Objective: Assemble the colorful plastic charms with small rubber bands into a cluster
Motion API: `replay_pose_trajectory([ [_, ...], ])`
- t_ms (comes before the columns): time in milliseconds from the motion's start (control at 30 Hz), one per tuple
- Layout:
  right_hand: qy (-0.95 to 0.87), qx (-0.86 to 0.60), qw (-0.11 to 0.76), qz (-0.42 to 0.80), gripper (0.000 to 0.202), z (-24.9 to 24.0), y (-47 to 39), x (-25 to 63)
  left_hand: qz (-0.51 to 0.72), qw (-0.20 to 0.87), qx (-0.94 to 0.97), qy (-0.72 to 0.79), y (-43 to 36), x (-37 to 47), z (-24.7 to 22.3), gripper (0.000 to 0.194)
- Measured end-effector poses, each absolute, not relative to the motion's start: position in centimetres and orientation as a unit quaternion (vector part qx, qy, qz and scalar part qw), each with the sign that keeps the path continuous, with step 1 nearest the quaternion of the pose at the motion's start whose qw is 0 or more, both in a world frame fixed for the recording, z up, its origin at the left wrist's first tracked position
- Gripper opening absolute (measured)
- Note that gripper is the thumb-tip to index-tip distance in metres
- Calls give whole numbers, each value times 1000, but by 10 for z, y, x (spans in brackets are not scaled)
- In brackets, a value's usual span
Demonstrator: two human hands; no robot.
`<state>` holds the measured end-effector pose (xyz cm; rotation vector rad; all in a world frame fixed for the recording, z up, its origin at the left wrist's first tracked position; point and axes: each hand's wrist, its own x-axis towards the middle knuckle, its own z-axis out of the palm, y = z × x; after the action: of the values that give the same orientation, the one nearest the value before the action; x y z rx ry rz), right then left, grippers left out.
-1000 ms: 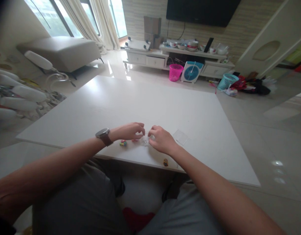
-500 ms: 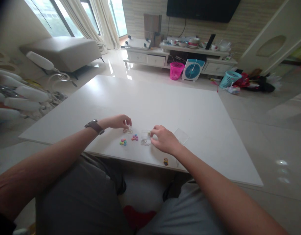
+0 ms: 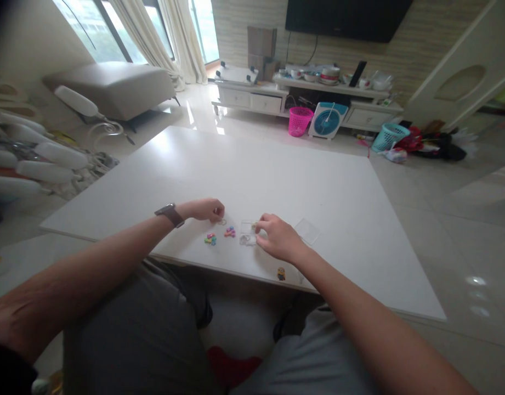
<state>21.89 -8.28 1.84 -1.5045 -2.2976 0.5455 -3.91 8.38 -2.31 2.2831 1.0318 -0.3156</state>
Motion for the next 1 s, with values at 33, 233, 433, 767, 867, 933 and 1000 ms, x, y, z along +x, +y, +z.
replay_pose_trajectory([
  [33, -809, -529, 169, 192, 9, 18, -83, 219, -115, 306, 862, 387, 84, -40, -23, 9],
  [233, -816, -522, 160, 190, 9, 17, -83, 220, -95, 297, 871, 379, 82, -41, -21, 10],
  [433, -825, -509, 147, 197, 8, 24, -85, 215, -115, 286, 876, 372, 78, -35, -22, 10],
  [767, -831, -493, 156, 207, 8, 34, -91, 213, -95, 279, 889, 351, 76, -27, -24, 13],
  [867, -832, -494, 149, 204, 8, 29, -91, 216, -102, 242, 897, 357, 72, -22, -26, 13],
  [933, -833, -493, 142, 205, 8, 25, -90, 218, -115, 224, 900, 355, 71, -19, -25, 14],
  [1000, -833, -492, 140, 209, 8, 24, -89, 220, -131, 218, 901, 351, 72, -18, -21, 14],
])
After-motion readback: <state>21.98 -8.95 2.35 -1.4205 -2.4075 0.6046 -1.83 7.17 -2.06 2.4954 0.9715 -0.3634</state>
